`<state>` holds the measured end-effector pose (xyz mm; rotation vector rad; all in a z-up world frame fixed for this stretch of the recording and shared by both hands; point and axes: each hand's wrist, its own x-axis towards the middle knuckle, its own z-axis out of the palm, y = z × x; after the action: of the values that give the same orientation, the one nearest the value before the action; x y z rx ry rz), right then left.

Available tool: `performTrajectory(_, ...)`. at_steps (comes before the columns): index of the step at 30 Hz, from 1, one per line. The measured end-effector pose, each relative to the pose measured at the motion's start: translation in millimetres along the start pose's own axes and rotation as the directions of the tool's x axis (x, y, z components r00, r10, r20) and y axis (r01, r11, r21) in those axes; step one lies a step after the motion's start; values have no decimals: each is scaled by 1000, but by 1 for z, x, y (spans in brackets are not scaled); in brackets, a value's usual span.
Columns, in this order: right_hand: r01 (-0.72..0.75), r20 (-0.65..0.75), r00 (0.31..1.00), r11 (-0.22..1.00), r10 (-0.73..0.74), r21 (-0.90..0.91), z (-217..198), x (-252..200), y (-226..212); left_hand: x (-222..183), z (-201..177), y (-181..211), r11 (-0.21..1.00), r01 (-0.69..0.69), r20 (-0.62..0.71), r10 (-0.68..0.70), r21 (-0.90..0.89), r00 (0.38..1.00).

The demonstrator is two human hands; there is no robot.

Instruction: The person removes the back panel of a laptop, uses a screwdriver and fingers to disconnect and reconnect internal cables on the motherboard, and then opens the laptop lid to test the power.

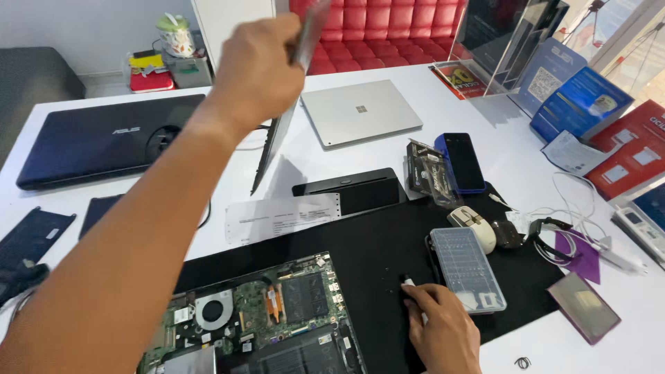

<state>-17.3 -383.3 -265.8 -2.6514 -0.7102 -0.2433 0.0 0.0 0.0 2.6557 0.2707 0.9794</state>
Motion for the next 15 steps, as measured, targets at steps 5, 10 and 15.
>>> performTrajectory(5,45,-36,998,999,-45,-5,-1,-1,0,-73,-94,0,929,66,-140,-125,-365,982)
performTrajectory(10,62,-164,984,998,-63,-15,-19,-4,-25,-171,-115,-6,533,152,-182,-522,-832,833)
performTrajectory(15,-46,9,999,830,49,556,-71,-6,-78,-274,-86,7,134,-49,-130,-711,-990,691)
